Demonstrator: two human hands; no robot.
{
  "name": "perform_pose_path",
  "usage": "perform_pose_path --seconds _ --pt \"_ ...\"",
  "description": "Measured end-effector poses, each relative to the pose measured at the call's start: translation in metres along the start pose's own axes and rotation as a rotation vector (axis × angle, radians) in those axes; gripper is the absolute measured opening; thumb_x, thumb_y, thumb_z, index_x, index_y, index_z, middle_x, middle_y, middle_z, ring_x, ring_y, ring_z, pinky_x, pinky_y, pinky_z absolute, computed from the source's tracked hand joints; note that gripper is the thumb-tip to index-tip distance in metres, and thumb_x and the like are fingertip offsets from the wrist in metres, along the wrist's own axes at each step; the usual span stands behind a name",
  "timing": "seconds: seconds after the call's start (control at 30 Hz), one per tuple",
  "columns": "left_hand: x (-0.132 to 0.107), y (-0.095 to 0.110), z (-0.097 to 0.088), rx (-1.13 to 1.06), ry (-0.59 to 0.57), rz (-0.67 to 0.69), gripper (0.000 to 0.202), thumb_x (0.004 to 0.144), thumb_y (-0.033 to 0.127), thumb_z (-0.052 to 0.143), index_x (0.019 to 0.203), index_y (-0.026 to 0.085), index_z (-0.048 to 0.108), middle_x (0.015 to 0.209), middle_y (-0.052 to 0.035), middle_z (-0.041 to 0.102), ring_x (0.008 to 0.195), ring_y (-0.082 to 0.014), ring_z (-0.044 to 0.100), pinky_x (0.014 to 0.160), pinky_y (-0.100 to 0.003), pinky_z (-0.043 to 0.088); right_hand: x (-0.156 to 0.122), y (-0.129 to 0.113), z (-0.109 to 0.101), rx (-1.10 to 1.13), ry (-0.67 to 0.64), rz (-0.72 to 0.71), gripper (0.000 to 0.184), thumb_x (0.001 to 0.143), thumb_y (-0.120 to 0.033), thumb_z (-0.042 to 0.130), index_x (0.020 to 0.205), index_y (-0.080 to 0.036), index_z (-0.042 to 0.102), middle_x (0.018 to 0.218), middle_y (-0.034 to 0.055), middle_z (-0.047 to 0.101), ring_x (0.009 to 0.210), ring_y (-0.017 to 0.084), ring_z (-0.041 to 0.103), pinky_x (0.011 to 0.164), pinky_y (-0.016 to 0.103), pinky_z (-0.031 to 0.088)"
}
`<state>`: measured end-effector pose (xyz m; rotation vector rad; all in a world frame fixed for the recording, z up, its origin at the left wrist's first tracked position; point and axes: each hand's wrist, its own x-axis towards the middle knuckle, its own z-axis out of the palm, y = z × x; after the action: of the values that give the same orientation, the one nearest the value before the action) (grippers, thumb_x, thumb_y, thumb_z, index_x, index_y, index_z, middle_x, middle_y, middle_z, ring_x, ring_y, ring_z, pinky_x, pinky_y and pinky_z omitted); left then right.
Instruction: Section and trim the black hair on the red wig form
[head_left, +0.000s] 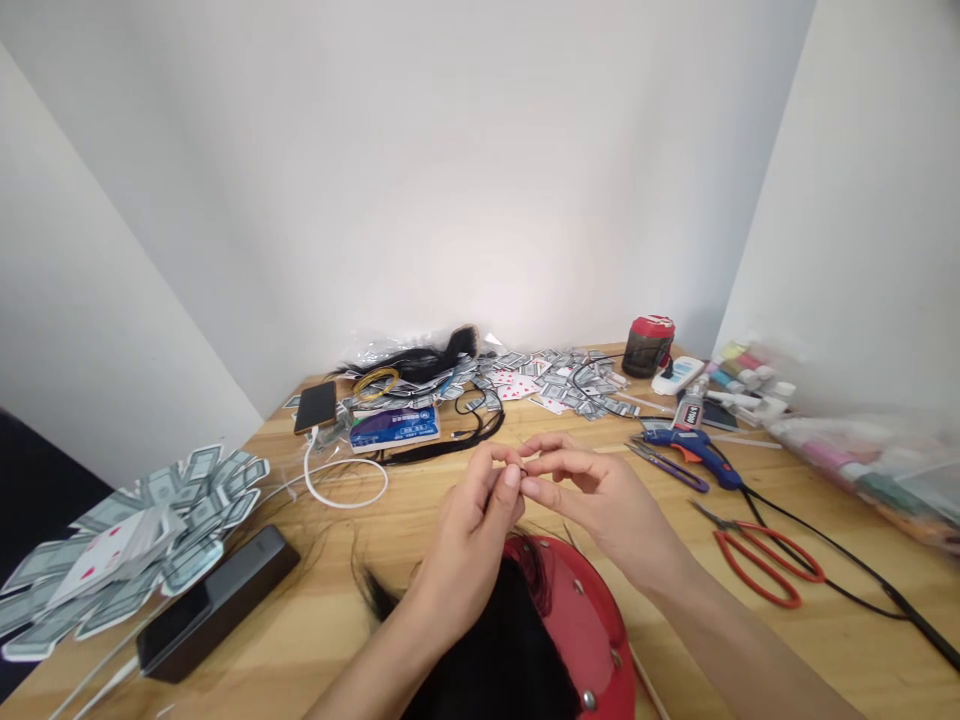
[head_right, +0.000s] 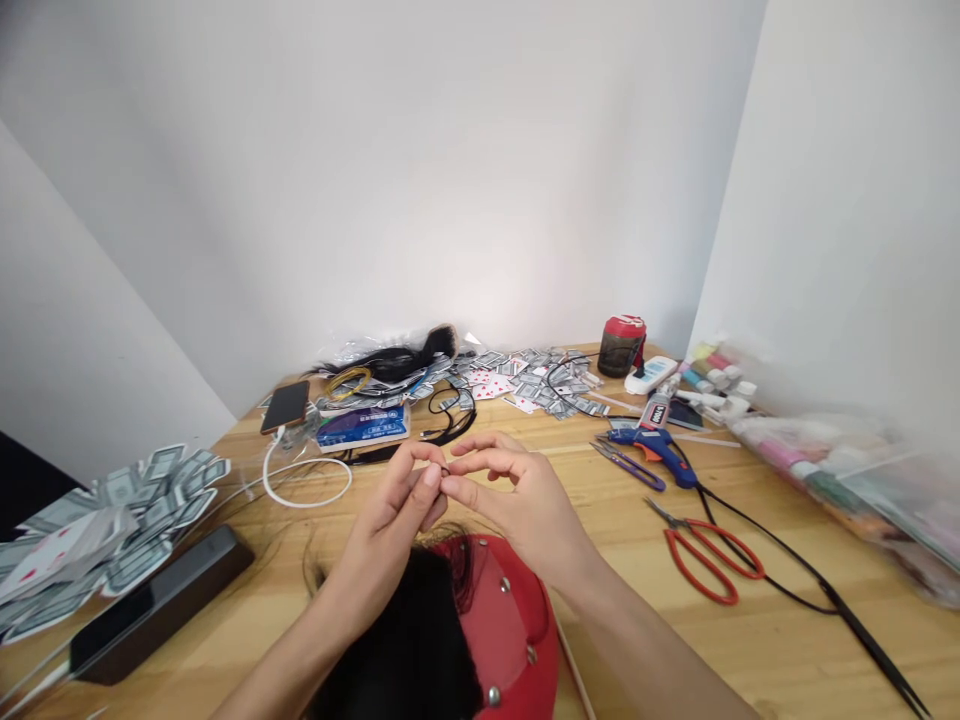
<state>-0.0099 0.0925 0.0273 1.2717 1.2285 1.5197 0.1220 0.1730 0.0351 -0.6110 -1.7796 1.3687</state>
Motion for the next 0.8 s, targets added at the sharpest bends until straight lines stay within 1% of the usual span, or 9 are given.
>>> perform_pose_path --seconds 0.13,0.3,0.47,0.53,0.57,0.6,0.63,0.7,0.8 --pt "-0.003 0.006 -0.001 0.112 0.002 0.021 0.017 0.102 0.044 0.040 0.104 0.027 0.045 0.071 0.0062 0.044 0.064 -0.0121 0.038 0.059 -0.022 0.033 -0.002 0.000 -0.003 0.071 -0.011 0.004 0.011 0.081 -0.034 0.075 0.079 -0.024 0.078 0.107 0.0051 0.069 0.103 0.024 0.065 0.089 0.039 0.048" --pt "-0.007 0.017 -0.006 0.724 0.025 0.321 0.017 0.101 0.025 0.043 0.092 0.022 0.056 0.081 -0.0005 0.064 0.071 -0.0141 0.058 0.066 -0.025 0.040 -0.005 -0.008 -0.009 -0.019 0.063 -0.054 0.014 0.083 -0.035 0.072 0.076 -0.023 0.073 0.107 0.0051 0.066 0.109 0.024 0.061 0.096 0.039 0.045" --pt "-0.024 0.038 -0.010 1.116 0.046 0.547 0.020 0.097 0.012 0.043 0.082 0.020 0.055 0.072 -0.0006 0.065 0.062 -0.0152 0.061 0.057 -0.025 0.042 -0.011 -0.013 -0.021 -0.269 0.062 -0.117 0.013 0.088 -0.036 0.066 0.083 -0.025 0.071 0.116 0.0057 0.066 0.117 0.025 0.059 0.102 0.041 0.042" --pt "-0.035 0.049 -0.015 1.183 0.093 0.608 0.020 0.097 0.012 0.043 0.082 0.021 0.054 0.069 0.0011 0.063 0.059 -0.0139 0.061 0.054 -0.024 0.041 -0.018 -0.002 -0.033 -0.487 0.089 -0.081 0.017 0.091 -0.037 0.059 0.095 -0.025 0.069 0.116 0.0075 0.068 0.108 0.026 0.064 0.092 0.040 0.047" --pt "-0.041 0.054 -0.018 1.217 0.134 0.644 0.019 0.098 0.014 0.043 0.084 0.022 0.054 0.069 0.0011 0.064 0.058 -0.0140 0.061 0.054 -0.024 0.042 -0.024 0.007 -0.040 -0.638 0.105 -0.025 0.021 0.092 -0.038 0.056 0.102 -0.024 0.067 0.113 0.0086 0.069 0.095 0.025 0.068 0.083 0.039 0.051" --pt "-0.047 0.057 -0.022 1.252 0.150 0.666 0.018 0.098 0.016 0.043 0.085 0.022 0.054 0.069 0.0011 0.064 0.058 -0.0143 0.061 0.054 -0.024 0.043 -0.031 0.017 -0.047 -0.818 0.049 0.059 0.021 0.092 -0.036 0.053 0.102 -0.023 0.066 0.106 0.0088 0.071 0.084 0.024 0.069 0.076 0.038 0.051" --pt "-0.052 0.059 -0.025 1.282 0.151 0.689 0.018 0.099 0.017 0.043 0.086 0.022 0.055 0.069 0.0012 0.065 0.059 -0.0145 0.062 0.054 -0.024 0.044 -0.039 0.028 -0.052 -0.876 0.003 0.118 0.018 0.088 -0.033 0.056 0.095 -0.020 0.067 0.097 0.0101 0.072 0.075 0.026 0.069 0.068 0.037 0.051" --pt "-0.063 0.059 -0.030 1.338 0.104 0.712 0.018 0.098 0.017 0.044 0.088 0.022 0.057 0.077 -0.0002 0.071 0.066 -0.0152 0.068 0.059 -0.023 0.048 -0.057 0.049 -0.059 -0.904 -0.103 0.189 0.012 0.083 -0.028 0.060 0.082 -0.020 0.068 0.080 0.0081 0.073 0.064 0.026 0.069 0.057 0.034 0.050" --pt "-0.074 0.049 -0.028 1.392 -0.071 0.785 0.029 0.099 0.014 0.036 0.091 0.021 0.063 0.102 -0.0053 0.078 0.091 -0.0191 0.075 0.072 -0.023 0.055 -0.077 0.067 -0.057 -0.940 -0.193 0.223 0.015 0.085 -0.023 0.053 0.081 -0.021 0.067 0.084 0.0100 0.073 0.075 0.027 0.070 0.063 0.034 0.052"
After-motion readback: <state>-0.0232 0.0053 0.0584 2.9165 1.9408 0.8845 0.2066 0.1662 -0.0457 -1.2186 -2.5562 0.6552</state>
